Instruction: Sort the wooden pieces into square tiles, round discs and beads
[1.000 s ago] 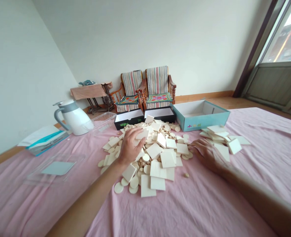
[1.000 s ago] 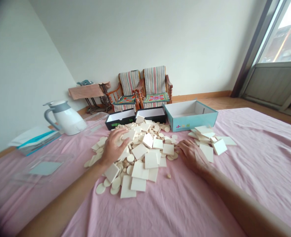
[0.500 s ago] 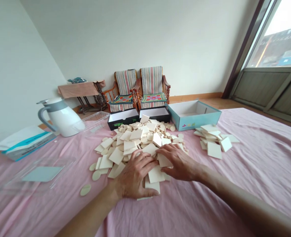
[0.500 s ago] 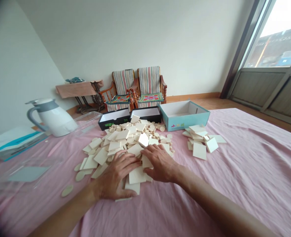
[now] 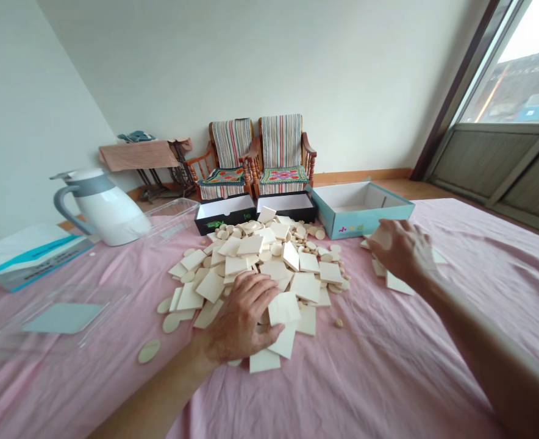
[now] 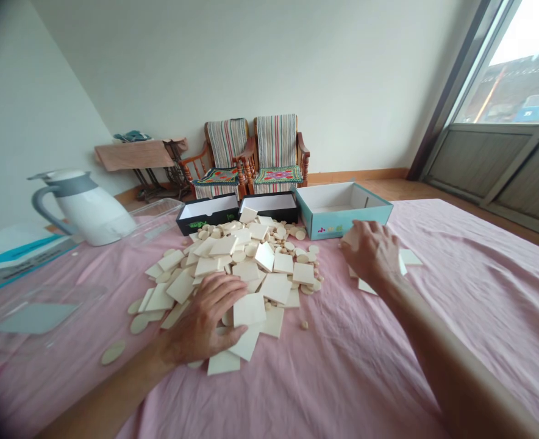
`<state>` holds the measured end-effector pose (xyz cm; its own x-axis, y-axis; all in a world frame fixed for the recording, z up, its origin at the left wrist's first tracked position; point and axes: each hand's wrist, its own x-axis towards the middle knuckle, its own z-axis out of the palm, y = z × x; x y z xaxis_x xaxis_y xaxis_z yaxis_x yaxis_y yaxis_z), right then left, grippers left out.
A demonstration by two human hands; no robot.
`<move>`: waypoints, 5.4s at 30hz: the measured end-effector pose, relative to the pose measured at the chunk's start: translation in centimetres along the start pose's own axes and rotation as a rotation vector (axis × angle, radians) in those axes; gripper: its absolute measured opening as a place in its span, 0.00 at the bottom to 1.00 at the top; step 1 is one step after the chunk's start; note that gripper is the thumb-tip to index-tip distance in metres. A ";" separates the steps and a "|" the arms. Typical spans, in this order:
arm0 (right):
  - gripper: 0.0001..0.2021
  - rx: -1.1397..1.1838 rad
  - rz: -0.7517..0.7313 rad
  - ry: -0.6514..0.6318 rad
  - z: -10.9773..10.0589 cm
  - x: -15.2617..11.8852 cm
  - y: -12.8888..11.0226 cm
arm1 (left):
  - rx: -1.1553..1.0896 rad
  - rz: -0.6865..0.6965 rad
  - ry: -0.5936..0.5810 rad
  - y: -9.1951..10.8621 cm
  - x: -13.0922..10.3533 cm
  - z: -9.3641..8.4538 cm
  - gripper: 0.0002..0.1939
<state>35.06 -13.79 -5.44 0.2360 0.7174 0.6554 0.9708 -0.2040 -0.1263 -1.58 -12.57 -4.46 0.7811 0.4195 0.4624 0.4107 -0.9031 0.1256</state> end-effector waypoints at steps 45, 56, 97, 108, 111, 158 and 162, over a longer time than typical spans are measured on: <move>0.22 -0.037 0.337 0.055 0.1 0.9 1.6 | 0.248 0.066 0.068 -1.5 -0.6 1.3 0.24; 0.13 0.529 -0.242 -0.175 2.1 -1.6 -5.5 | 0.204 0.031 0.065 -0.8 -0.2 1.0 0.22; 0.23 0.650 -0.419 -0.440 -1.0 -5.6 -11.3 | 0.144 -0.012 0.048 -0.5 -0.1 0.9 0.21; 0.18 0.360 -0.023 -0.128 -0.8 -1.3 -5.6 | 0.152 -0.003 0.030 -0.6 -0.1 0.9 0.21; 0.21 0.082 0.214 -0.001 -0.1 -0.1 -2.0 | 0.151 0.004 0.034 -0.5 0.0 0.9 0.21; 0.19 0.785 -0.479 -0.459 -2.9 -4.6 -11.4 | 0.080 0.009 0.209 -1.1 -0.5 0.5 0.23; 0.23 0.772 -0.536 -0.566 -2.9 -6.4 -13.4 | 0.091 -0.045 0.377 -1.2 -0.6 0.0 0.18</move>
<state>20.43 -17.59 -5.75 -0.4308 0.8305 0.3530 0.6722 0.5563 -0.4885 -2.54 -11.71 -4.88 0.5408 0.3799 0.7504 0.4938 -0.8657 0.0823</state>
